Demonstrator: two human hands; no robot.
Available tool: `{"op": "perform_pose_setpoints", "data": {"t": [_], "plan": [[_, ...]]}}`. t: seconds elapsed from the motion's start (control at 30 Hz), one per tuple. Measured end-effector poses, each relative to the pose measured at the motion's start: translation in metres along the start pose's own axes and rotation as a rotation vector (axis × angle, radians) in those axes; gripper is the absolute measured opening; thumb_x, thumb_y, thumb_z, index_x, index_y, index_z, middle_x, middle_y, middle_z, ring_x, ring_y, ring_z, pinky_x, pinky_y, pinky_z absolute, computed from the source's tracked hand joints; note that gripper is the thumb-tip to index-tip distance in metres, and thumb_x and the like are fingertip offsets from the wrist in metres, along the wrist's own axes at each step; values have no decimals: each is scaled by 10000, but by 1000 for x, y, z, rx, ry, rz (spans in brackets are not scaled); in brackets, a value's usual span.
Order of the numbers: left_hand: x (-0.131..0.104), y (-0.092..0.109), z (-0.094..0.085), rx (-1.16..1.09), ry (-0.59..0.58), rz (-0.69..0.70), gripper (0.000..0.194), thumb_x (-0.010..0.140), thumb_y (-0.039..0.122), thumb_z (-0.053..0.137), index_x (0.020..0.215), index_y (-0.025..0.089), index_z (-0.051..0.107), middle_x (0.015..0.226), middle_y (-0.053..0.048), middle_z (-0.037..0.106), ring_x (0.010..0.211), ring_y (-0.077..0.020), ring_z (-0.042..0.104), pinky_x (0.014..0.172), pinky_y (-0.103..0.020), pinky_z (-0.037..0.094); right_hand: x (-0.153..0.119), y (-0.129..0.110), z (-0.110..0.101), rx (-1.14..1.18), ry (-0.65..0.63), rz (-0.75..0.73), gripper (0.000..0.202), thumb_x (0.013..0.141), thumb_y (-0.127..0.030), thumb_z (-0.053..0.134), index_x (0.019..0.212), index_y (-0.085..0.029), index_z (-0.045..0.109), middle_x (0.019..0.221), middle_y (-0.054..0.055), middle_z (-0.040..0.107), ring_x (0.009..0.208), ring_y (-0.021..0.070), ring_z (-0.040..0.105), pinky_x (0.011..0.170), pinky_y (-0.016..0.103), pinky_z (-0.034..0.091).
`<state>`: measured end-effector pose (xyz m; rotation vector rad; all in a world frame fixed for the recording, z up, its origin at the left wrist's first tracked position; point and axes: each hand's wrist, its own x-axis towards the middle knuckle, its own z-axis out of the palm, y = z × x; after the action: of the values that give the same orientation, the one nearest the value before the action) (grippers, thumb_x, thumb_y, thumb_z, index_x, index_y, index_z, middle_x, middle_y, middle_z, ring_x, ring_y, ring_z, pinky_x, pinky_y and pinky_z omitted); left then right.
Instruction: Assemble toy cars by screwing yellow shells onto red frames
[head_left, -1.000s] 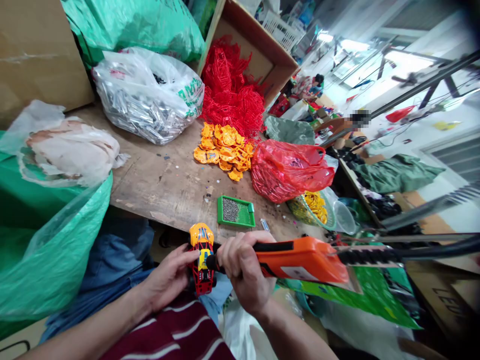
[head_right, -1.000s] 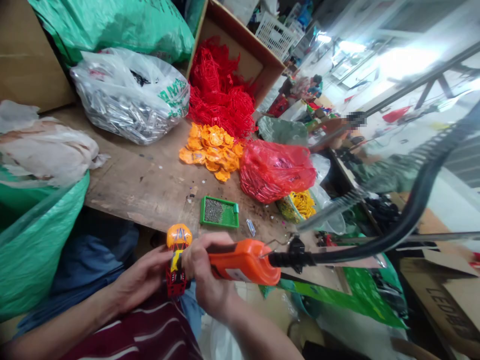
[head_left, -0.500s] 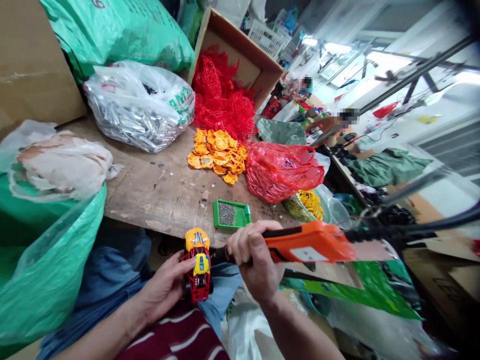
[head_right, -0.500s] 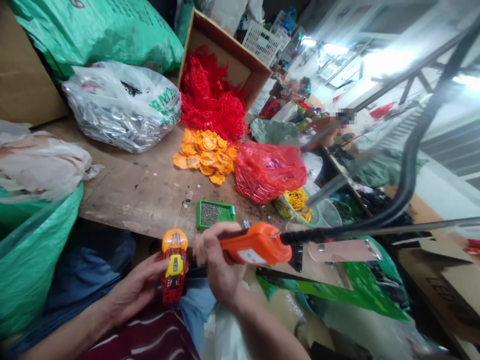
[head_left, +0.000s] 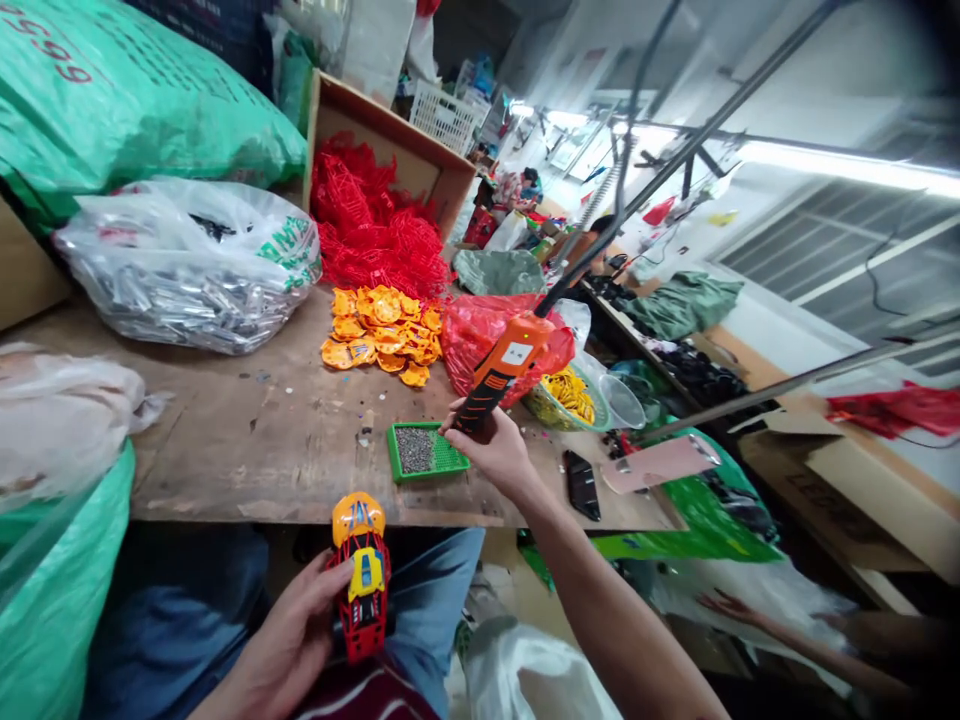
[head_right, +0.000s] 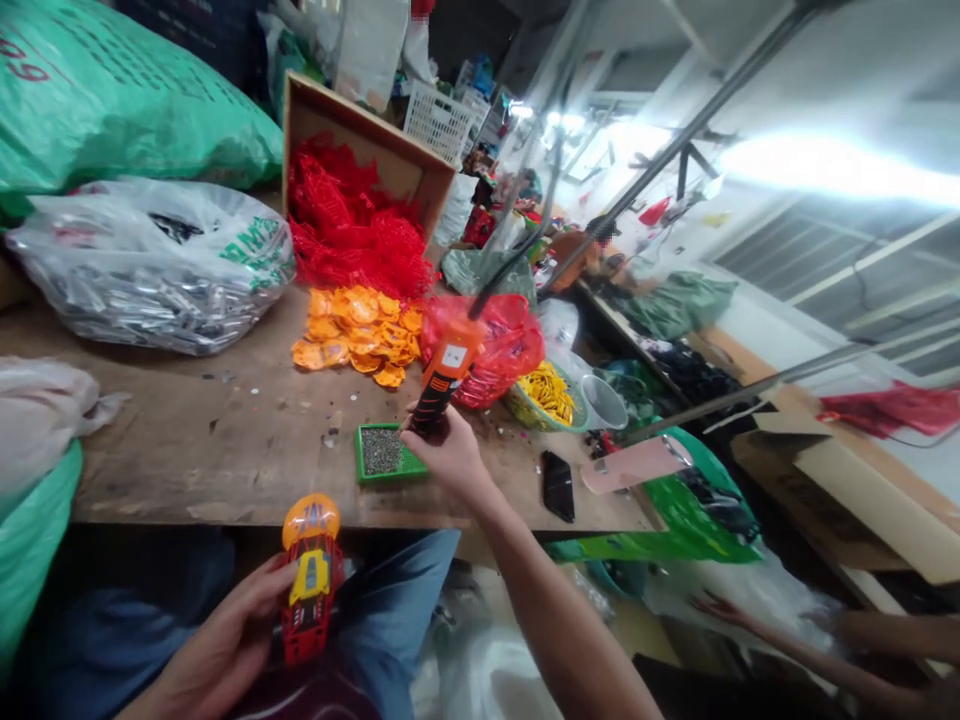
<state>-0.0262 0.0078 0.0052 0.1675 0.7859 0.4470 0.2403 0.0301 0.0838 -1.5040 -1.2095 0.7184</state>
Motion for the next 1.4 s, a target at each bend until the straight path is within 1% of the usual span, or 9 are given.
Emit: {"op": "perform_pose_setpoints", "data": {"t": [0.17, 0.4, 0.63, 0.77, 0.83, 0.97, 1.13, 1.27, 1.4], "plan": [[7, -1, -5, 34, 5, -34, 477, 735, 278, 779, 1153, 93, 640, 1056, -160, 772, 944, -308, 724, 820, -385, 560, 6, 18, -3, 25, -85, -29, 457, 710, -254, 783, 1103, -218, 552, 871, 26, 689, 827, 196, 681, 812, 356, 560], [2, 3, 2, 41, 40, -45, 417, 744, 219, 767, 1133, 109, 663, 1068, -147, 774, 943, -292, 736, 852, -365, 561, 11, 39, 5, 9, -25, -49, 409, 722, -316, 785, 1070, -221, 595, 922, 44, 715, 877, 229, 703, 862, 387, 578], [-1, 5, 6, 42, 42, -43, 486, 732, 233, 778, 1178, 98, 639, 1091, -170, 764, 1076, -343, 688, 901, -417, 552, 11, 66, 7, -71, -3, -58, 384, 734, -285, 746, 1091, -219, 622, 924, 46, 727, 844, 237, 729, 785, 365, 607], [0, 3, 4, 28, 49, -51, 552, 711, 237, 795, 1220, 108, 624, 1085, -160, 767, 1018, -333, 710, 881, -416, 557, 9, 71, 10, -87, -27, -76, 322, 770, -247, 665, 1087, -197, 637, 1060, 83, 711, 879, 215, 732, 794, 343, 606], [1, 2, 3, 16, 51, -55, 596, 705, 251, 799, 1253, 116, 607, 1077, -153, 770, 961, -326, 728, 866, -424, 560, 8, 68, 9, -96, -28, -87, 339, 779, -213, 628, 1117, -190, 644, 1112, 99, 701, 949, 210, 717, 862, 354, 588], [2, 0, 0, 21, 38, -59, 595, 713, 277, 793, 1245, 87, 604, 1067, -165, 769, 930, -312, 730, 839, -407, 561, 16, 54, 1, -106, 20, -111, 334, 771, -152, 590, 1095, -184, 665, 1074, 99, 714, 984, 207, 699, 951, 397, 544], [4, -2, -3, 31, 43, -48, 563, 691, 302, 801, 1194, 108, 640, 1073, -155, 769, 922, -315, 731, 815, -390, 559, 39, 28, -4, -58, 111, -157, 308, 804, -208, 607, 1111, -188, 631, 1064, 97, 709, 999, 203, 690, 964, 403, 528], [6, -3, -3, 69, 47, -5, 512, 704, 327, 794, 1147, 113, 650, 1063, -164, 770, 942, -312, 724, 810, -379, 554, 58, 3, 10, -2, 77, -194, 439, 787, -273, 680, 1209, -226, 568, 1210, 104, 659, 1147, 214, 629, 957, 366, 528], [9, -6, -2, 118, 45, 30, 513, 670, 362, 813, 1093, 113, 666, 1040, -188, 771, 921, -338, 725, 781, -408, 562, 78, -15, 34, 57, 5, -231, 616, 761, -317, 731, 1317, -268, 471, 1363, 111, 552, 1287, 232, 518, 941, 352, 525]]}}
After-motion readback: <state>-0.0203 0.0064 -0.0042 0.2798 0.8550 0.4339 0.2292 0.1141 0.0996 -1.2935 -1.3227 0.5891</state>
